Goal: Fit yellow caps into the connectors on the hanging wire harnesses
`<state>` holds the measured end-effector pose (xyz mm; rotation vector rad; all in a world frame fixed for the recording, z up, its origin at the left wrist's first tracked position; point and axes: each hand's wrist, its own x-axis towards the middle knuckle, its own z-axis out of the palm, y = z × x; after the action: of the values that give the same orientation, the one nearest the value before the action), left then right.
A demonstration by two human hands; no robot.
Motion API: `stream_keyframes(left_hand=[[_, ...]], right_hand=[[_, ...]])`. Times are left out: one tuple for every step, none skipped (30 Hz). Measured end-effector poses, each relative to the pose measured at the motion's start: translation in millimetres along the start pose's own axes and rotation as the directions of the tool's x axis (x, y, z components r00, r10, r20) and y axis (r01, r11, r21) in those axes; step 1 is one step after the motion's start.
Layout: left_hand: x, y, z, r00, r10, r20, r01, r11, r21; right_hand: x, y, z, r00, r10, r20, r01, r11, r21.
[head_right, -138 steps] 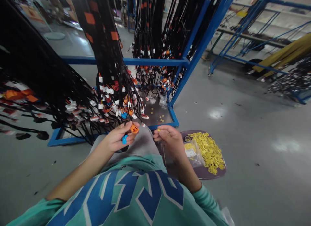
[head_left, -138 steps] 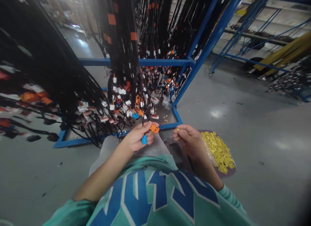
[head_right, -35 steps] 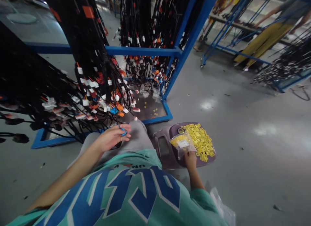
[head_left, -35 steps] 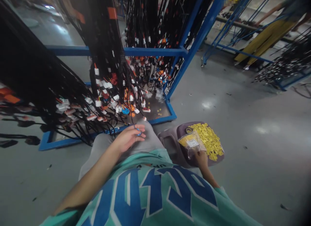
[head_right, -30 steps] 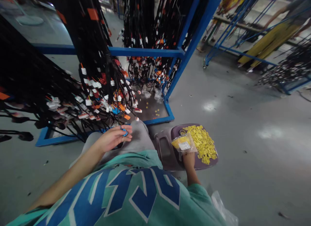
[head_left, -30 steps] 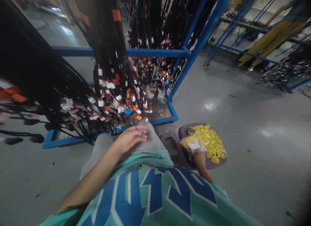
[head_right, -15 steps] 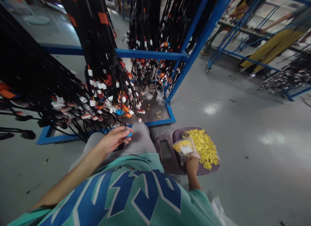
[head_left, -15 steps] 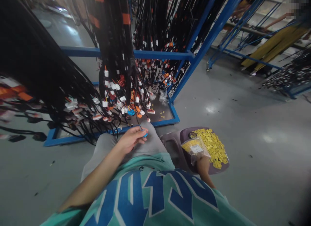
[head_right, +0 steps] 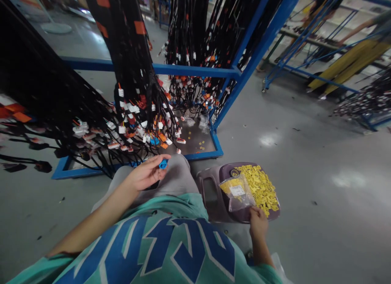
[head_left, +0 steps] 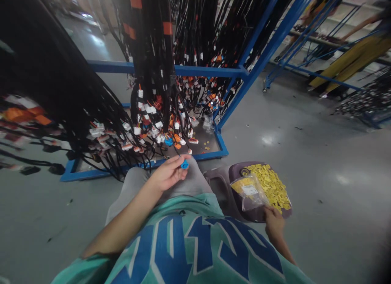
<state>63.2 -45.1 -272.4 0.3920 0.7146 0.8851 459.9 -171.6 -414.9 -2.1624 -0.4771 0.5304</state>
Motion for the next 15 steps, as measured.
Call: stream_keyframes(left_hand=[[-0.8, 1.3, 2.3, 1.000, -0.015, 0.009, 0.015, 1.000, -0.024], [-1.7, 2.7, 4.7, 0.999, -0.030, 0.020, 0.031, 0.999, -0.044], [-2.5, 3.9, 7.1, 0.999, -0.044, 0.030, 0.045, 0.997, -0.061], [-3.4, 5.0, 9.7, 0.998, -0.054, 0.038, 0.057, 0.995, -0.077], [-4.4, 6.1, 12.3, 0.997, -0.063, 0.048, 0.067, 0.994, -0.091], [-5.5, 7.0, 15.1, 0.996, -0.069, 0.059, 0.075, 0.992, -0.103], [-6.8, 7.8, 18.0, 0.995, -0.069, 0.072, 0.077, 0.990, -0.115], [-8.3, 8.7, 21.2, 0.994, -0.065, 0.088, 0.076, 0.989, -0.124], [-10.1, 9.5, 24.7, 0.993, -0.056, 0.104, 0.070, 0.989, -0.133], [-11.9, 10.3, 28.4, 0.992, -0.045, 0.118, 0.061, 0.988, -0.139], [-13.7, 11.1, 32.2, 0.992, -0.030, 0.126, 0.049, 0.988, -0.145], [-15.6, 11.8, 36.1, 0.992, -0.017, 0.129, 0.036, 0.988, -0.149], [-17.2, 12.5, 39.8, 0.992, -0.004, 0.127, 0.023, 0.988, -0.150], [-18.8, 13.1, 43.3, 0.993, 0.008, 0.121, 0.011, 0.989, -0.150], [-20.1, 13.6, 46.4, 0.993, 0.017, 0.113, 0.000, 0.989, -0.149]], right_hand=[[1.7, -3.2, -6.2, 1.000, 0.008, -0.008, -0.007, 0.997, 0.078], [4.4, -7.5, -11.4, 1.000, 0.008, -0.014, -0.006, 0.987, 0.159], [7.9, -13.1, -15.4, 1.000, 0.002, -0.018, 0.003, 0.972, 0.236], [11.6, -20.0, -17.7, 1.000, -0.008, -0.017, 0.013, 0.952, 0.306], [14.7, -28.7, -18.1, 1.000, -0.020, -0.010, 0.023, 0.931, 0.365], [16.5, -39.1, -16.5, 0.999, -0.032, -0.001, 0.030, 0.911, 0.411], [16.1, -51.6, -12.7, 0.999, -0.043, 0.018, 0.030, 0.891, 0.453], [12.9, -66.1, -7.0, 0.997, -0.058, 0.053, 0.024, 0.870, 0.492], [6.4, -82.4, 0.4, 0.992, -0.081, 0.100, 0.016, 0.848, 0.529], [-3.4, -100.2, 8.9, 0.976, -0.117, 0.185, -0.014, 0.812, 0.584], [-16.6, -119.0, 18.0, 0.946, -0.179, 0.271, -0.033, 0.777, 0.629], [-32.3, -138.0, 27.0, 0.903, -0.251, 0.349, -0.044, 0.754, 0.656], [-50.0, -156.7, 35.3, 0.850, -0.322, 0.417, -0.049, 0.739, 0.672], [-68.5, -174.4, 42.7, 0.784, -0.389, 0.483, -0.058, 0.729, 0.682], [-87.1, -190.5, 48.7, 0.705, -0.452, 0.547, -0.068, 0.724, 0.686]])
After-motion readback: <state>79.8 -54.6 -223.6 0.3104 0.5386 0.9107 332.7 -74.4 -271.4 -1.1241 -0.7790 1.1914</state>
